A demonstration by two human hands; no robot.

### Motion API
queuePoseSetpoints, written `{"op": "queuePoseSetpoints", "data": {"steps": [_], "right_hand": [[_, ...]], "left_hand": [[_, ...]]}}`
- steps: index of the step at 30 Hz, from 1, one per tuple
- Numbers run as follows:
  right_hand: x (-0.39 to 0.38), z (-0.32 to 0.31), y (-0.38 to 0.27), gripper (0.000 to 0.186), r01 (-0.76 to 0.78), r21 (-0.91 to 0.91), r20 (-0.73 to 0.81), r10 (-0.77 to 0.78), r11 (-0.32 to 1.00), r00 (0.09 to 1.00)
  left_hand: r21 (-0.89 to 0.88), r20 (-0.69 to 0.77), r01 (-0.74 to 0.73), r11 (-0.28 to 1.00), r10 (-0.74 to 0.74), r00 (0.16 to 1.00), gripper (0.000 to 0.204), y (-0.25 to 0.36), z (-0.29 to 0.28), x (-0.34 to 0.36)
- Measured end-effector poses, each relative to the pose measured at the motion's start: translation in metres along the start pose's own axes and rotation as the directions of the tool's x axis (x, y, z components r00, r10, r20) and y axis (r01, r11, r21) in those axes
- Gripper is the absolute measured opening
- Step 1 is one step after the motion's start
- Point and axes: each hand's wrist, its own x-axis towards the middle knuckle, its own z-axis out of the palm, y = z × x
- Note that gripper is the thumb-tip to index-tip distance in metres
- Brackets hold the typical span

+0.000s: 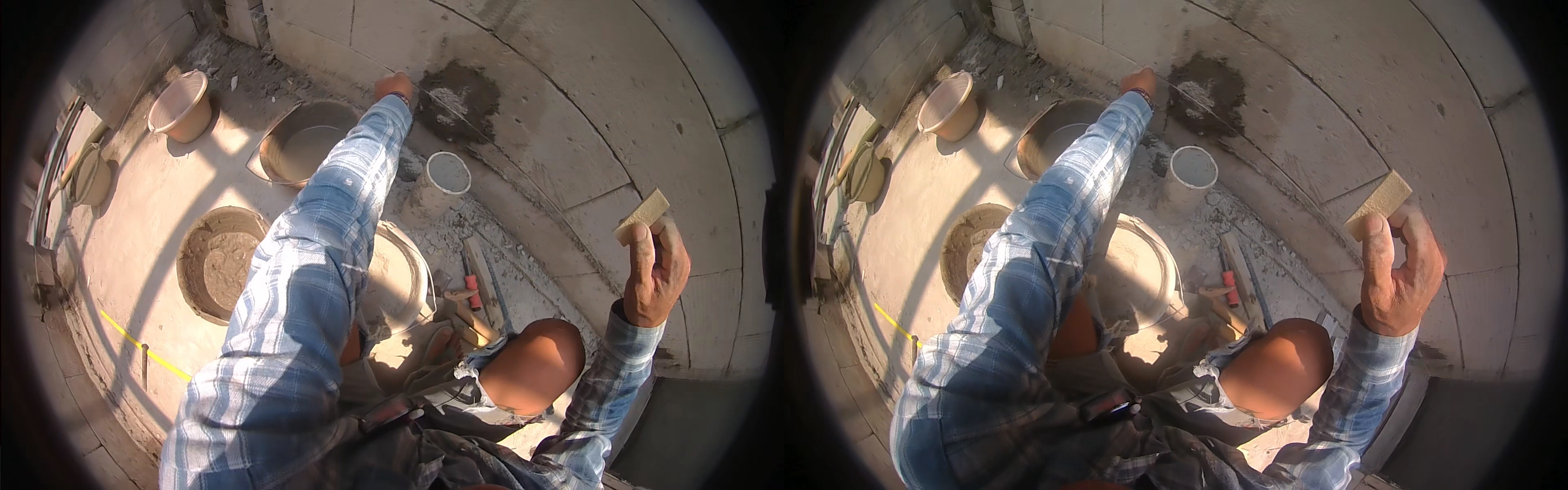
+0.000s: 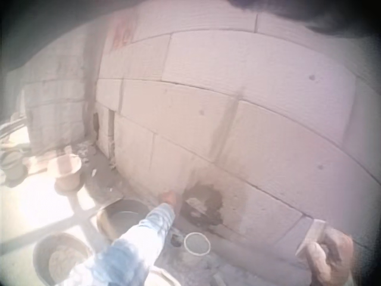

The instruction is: The person scoops cement from a bucket with a trowel and applies it to the floor joints between tiles. They smooth the cement into the gaps and scrape excess material back into the bucket.

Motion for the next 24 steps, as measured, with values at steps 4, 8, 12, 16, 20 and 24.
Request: {"op": "queuePoseSetpoints", "data": {"steps": [4,8,12,16,20,24], "right_hand": [[0.017,0.048,-0.02,0.036,0.103,0.203,-0.144,-0.075,0.974,0.987],[0.0,0.072,0.006,0.037,-0.153,0.462,-0.077,0.212,0.873,0.974],[0.013,0.09,0.034,0.034,-0.163,0.301,0.014,0.167,0.94,0.986],[0.022,0.114,0.032,0.032,-0.161,0.331,0.038,0.157,0.93,0.987],[0.029,0.129,0.031,0.032,-0.166,0.31,-0.012,0.178,0.936,0.984],[0.039,0.132,0.01,0.032,-0.207,0.36,-0.047,0.239,0.91,0.97]], "left_hand": [[-0.156,-0.119,-0.166,0.974,0.148,0.982,0.029,-0.004,0.012,-0.055],[0.008,0.356,-0.419,0.908,0.389,0.85,0.033,-0.009,0.017,-0.135],[0.021,0.969,-0.683,0.73,0.154,0.195,0.035,0.027,-0.002,-0.134],[-0.016,0.923,-0.618,0.786,0.249,0.293,0.038,0.051,-0.032,-0.057],[0.326,0.602,-0.387,0.862,0.126,0.788,0.046,0.055,-0.051,-0.022],[-0.099,0.081,0.097,0.99,-0.089,0.993,0.037,0.022,-0.029,-0.014]]}}
